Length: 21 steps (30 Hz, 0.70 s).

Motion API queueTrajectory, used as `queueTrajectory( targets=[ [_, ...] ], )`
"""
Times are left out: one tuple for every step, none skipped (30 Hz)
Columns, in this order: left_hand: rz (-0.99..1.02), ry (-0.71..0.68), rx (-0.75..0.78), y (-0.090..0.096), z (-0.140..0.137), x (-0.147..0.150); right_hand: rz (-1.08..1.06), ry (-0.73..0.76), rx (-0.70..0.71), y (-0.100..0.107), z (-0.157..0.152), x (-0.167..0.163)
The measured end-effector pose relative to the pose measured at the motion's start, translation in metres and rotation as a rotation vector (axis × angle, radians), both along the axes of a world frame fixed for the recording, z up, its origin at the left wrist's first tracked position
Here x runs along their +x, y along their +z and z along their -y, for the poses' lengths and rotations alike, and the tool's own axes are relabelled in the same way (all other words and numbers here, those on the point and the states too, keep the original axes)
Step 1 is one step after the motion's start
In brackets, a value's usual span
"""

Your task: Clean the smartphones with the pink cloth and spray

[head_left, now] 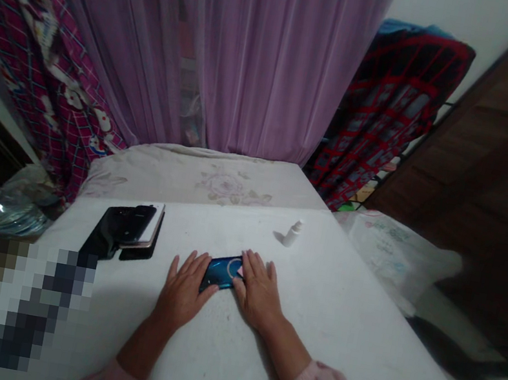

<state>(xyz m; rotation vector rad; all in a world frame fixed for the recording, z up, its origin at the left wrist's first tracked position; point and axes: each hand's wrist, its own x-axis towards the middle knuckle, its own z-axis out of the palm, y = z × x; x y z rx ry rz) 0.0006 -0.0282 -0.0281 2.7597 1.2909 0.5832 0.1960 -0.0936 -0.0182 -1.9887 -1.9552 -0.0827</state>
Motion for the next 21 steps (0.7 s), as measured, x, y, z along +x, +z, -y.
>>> queueTrajectory(
  targets=[
    [0.001, -0.001, 0.001, 0.0, 0.0, 0.0, 0.004, 0.01, 0.002, -0.002, 0.006, 0.001],
    [0.002, -0.004, 0.001, -0.001, 0.0, 0.0, 0.007, 0.018, 0.001, -0.004, 0.01, 0.001],
    [0.003, -0.007, 0.002, -0.001, 0.0, 0.0, 0.008, 0.021, -0.002, -0.005, 0.013, 0.002],
    [0.003, -0.009, 0.003, -0.001, 0.0, -0.001, 0.008, 0.018, -0.007, -0.005, 0.013, 0.002],
    [0.003, -0.01, 0.003, -0.001, 0.0, -0.001, 0.005, 0.01, -0.013, -0.004, 0.011, 0.003],
    [0.002, -0.01, 0.004, -0.001, 0.0, -0.001, 0.0, -0.002, -0.021, -0.002, 0.008, 0.003],
    [0.002, -0.009, 0.004, 0.0, 0.0, -0.001, -0.007, -0.015, -0.032, 0.001, 0.002, 0.003],
    [0.001, -0.008, 0.003, 0.0, 0.0, 0.0, -0.015, -0.027, -0.044, 0.003, -0.004, 0.003],
    [0.0, -0.007, 0.002, 0.001, 0.0, 0.0, -0.024, -0.034, -0.056, 0.006, -0.01, 0.003],
    [-0.002, -0.005, 0.0, 0.001, 0.0, 0.0, -0.034, -0.034, -0.065, 0.008, -0.015, 0.003],
    [-0.003, -0.005, -0.004, 0.002, 0.001, 0.0, -0.044, -0.026, -0.068, 0.01, -0.019, 0.003],
    [-0.006, -0.004, -0.009, 0.002, 0.001, 0.001, -0.056, -0.01, -0.059, 0.011, -0.021, 0.003],
    [-0.008, -0.004, -0.016, 0.003, 0.001, 0.001, -0.068, 0.004, -0.037, 0.011, -0.021, 0.005],
    [-0.011, -0.003, -0.021, 0.003, 0.001, 0.001, -0.085, 0.011, -0.002, 0.01, -0.021, 0.007],
    [-0.012, -0.004, -0.026, 0.003, 0.001, 0.001, -0.107, 0.002, 0.041, 0.01, -0.019, 0.01],
    [-0.013, -0.004, -0.029, 0.003, 0.001, 0.0, -0.132, -0.023, 0.084, 0.009, -0.017, 0.013],
    [-0.012, -0.004, -0.031, 0.003, 0.001, 0.0, -0.157, -0.061, 0.12, 0.009, -0.015, 0.017],
    [-0.009, -0.003, -0.031, 0.003, 0.001, 0.0, -0.178, -0.101, 0.142, 0.009, -0.014, 0.021],
    [-0.007, -0.004, -0.031, 0.002, 0.001, 0.0, -0.192, -0.131, 0.148, 0.01, -0.013, 0.024],
    [-0.003, -0.005, -0.031, 0.002, 0.001, 0.0, -0.196, -0.146, 0.142, 0.011, -0.013, 0.027],
    [0.0, -0.006, -0.029, 0.002, 0.0, 0.0, -0.192, -0.149, 0.129, 0.013, -0.014, 0.028]
  ],
)
